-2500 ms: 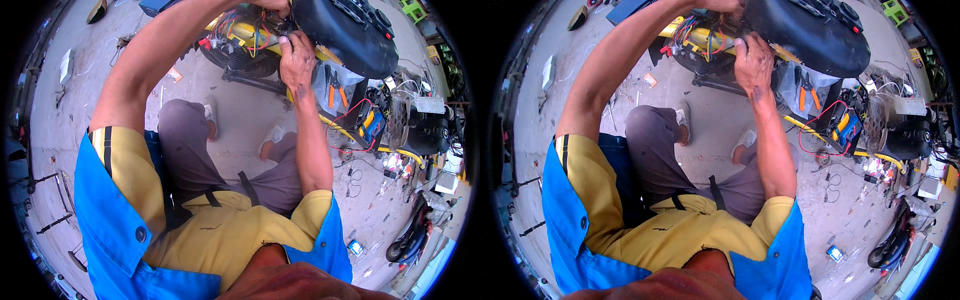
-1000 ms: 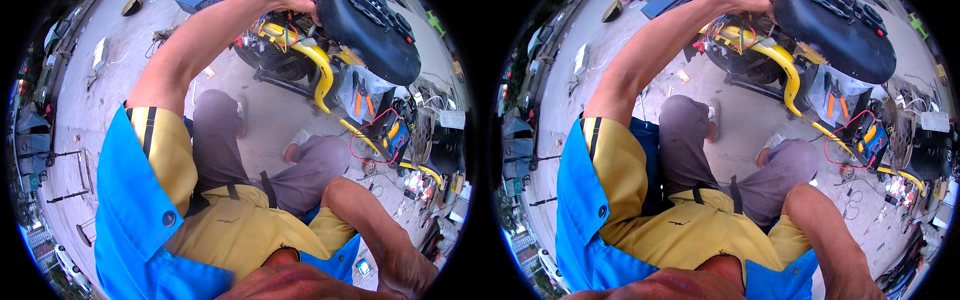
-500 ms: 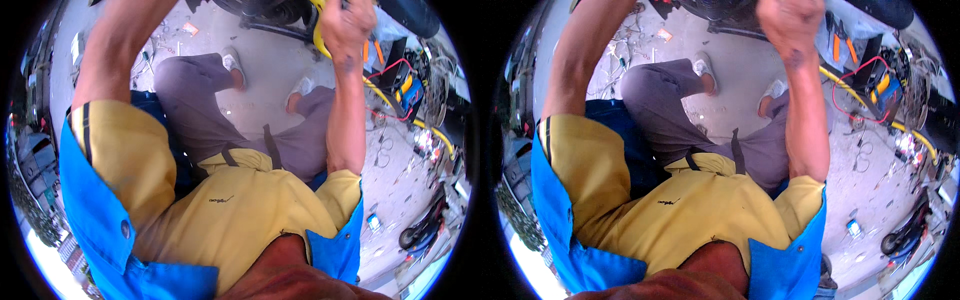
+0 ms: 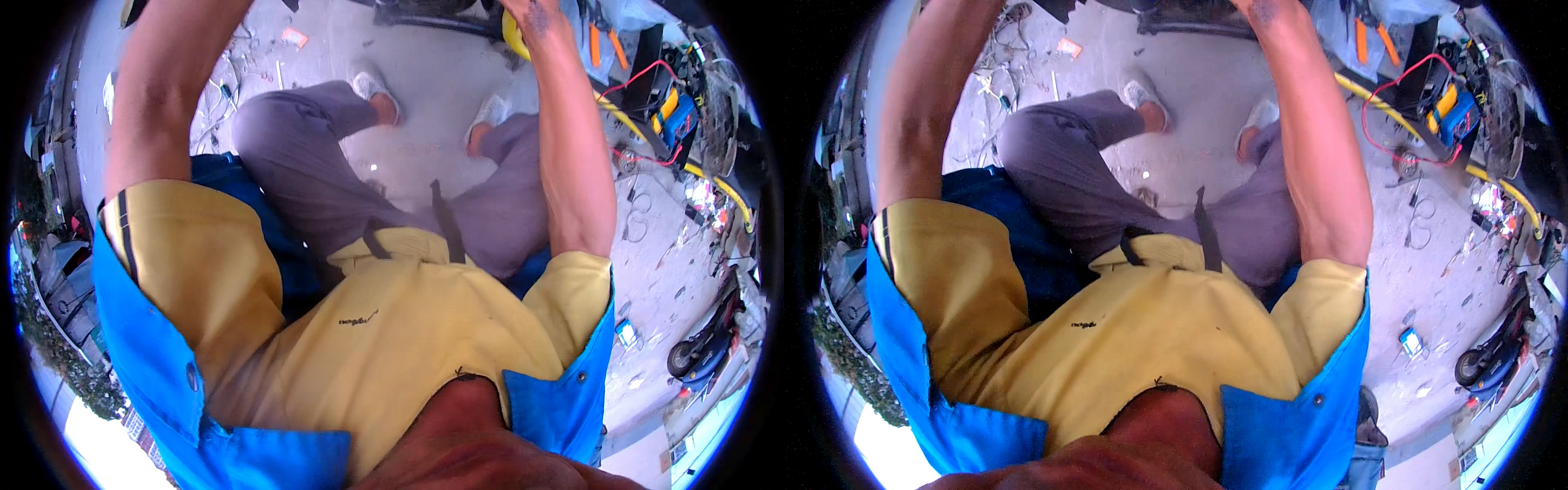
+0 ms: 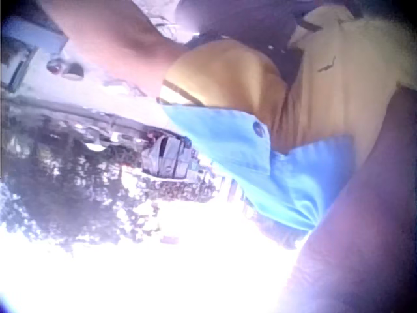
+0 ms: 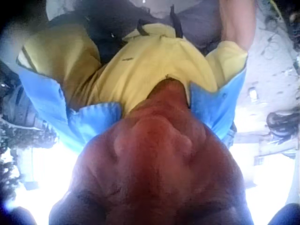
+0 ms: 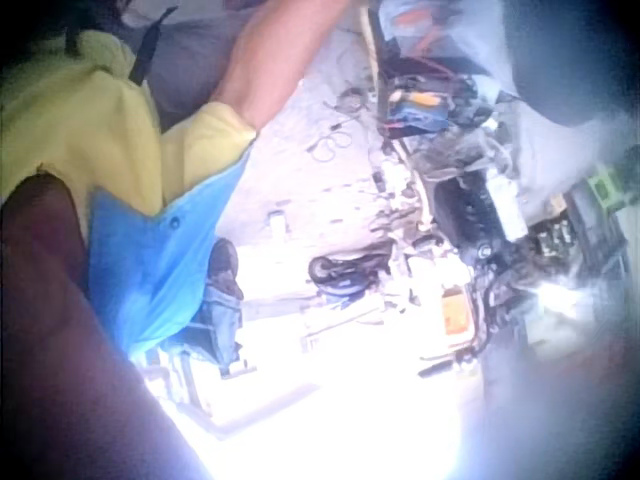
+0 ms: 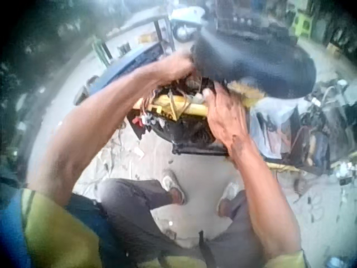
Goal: The person works on the wiring under the seat of a yellow scooter, using pliers to cut and strip wires and connecting them. They then walk through the workshop and ascend a spiral staircase.
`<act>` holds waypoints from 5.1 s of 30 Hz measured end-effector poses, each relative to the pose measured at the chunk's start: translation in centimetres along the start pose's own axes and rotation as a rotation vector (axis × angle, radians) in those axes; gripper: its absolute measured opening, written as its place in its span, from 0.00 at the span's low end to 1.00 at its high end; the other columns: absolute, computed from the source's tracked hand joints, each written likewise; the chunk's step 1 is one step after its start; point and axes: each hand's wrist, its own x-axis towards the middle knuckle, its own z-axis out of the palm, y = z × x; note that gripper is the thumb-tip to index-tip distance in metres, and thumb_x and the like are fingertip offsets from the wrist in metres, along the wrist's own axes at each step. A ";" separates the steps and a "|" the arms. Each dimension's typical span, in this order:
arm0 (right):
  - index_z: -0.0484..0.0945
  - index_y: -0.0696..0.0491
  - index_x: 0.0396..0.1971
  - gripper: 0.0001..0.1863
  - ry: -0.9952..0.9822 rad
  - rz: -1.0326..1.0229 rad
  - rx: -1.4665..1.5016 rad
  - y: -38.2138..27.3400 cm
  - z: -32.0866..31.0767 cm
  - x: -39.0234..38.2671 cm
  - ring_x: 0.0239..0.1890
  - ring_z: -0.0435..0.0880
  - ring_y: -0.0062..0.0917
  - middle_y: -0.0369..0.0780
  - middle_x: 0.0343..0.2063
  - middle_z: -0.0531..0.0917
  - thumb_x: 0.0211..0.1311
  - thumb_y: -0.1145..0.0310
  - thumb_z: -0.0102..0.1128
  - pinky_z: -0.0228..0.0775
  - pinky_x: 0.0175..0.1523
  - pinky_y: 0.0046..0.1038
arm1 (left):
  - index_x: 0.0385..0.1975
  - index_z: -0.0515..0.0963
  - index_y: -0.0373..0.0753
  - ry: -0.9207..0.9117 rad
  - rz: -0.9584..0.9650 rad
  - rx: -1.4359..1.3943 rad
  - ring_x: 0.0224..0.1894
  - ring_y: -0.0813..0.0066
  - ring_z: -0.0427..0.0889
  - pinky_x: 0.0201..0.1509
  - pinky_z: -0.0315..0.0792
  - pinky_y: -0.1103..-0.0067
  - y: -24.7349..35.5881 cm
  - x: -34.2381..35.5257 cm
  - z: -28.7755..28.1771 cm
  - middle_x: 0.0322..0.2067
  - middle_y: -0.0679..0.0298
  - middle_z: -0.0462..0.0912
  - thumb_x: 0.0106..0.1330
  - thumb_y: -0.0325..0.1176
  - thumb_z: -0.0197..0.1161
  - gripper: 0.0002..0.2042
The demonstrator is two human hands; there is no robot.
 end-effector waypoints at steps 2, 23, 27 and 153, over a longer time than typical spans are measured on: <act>0.75 0.55 0.60 0.19 -0.115 -0.112 -0.118 -0.4 1.4 -0.5 0.51 0.83 0.49 0.51 0.56 0.81 0.75 0.65 0.50 0.76 0.55 0.47 | 0.47 0.85 0.36 0.015 0.021 0.083 0.36 0.72 0.82 0.38 0.78 0.73 -0.9 -0.8 -2.5 0.39 0.58 0.87 0.65 0.32 0.62 0.13; 0.75 0.57 0.65 0.26 -0.097 0.276 0.417 -1.6 2.8 0.6 0.69 0.71 0.38 0.47 0.67 0.76 0.77 0.54 0.55 0.54 0.73 0.34 | 0.43 0.86 0.33 -0.384 0.232 -0.096 0.38 0.69 0.85 0.47 0.78 0.73 -4.7 -3.0 -5.5 0.36 0.60 0.90 0.49 0.28 0.77 0.19; 0.75 0.61 0.64 0.27 -0.099 0.344 0.427 -1.6 3.1 0.8 0.67 0.72 0.34 0.47 0.66 0.76 0.75 0.57 0.60 0.56 0.72 0.33 | 0.44 0.86 0.33 -0.399 0.126 -0.073 0.40 0.69 0.86 0.47 0.79 0.74 -4.3 -3.6 -6.3 0.37 0.60 0.90 0.47 0.26 0.77 0.20; 0.76 0.68 0.51 0.18 -0.132 0.884 1.115 -7.5 -3.3 -1.2 0.35 0.89 0.29 0.47 0.40 0.85 0.73 0.67 0.62 0.84 0.41 0.27 | 0.50 0.84 0.35 -0.452 0.097 0.172 0.43 0.63 0.85 0.49 0.77 0.69 -1.1 -2.0 -5.0 0.42 0.54 0.89 0.57 0.34 0.69 0.20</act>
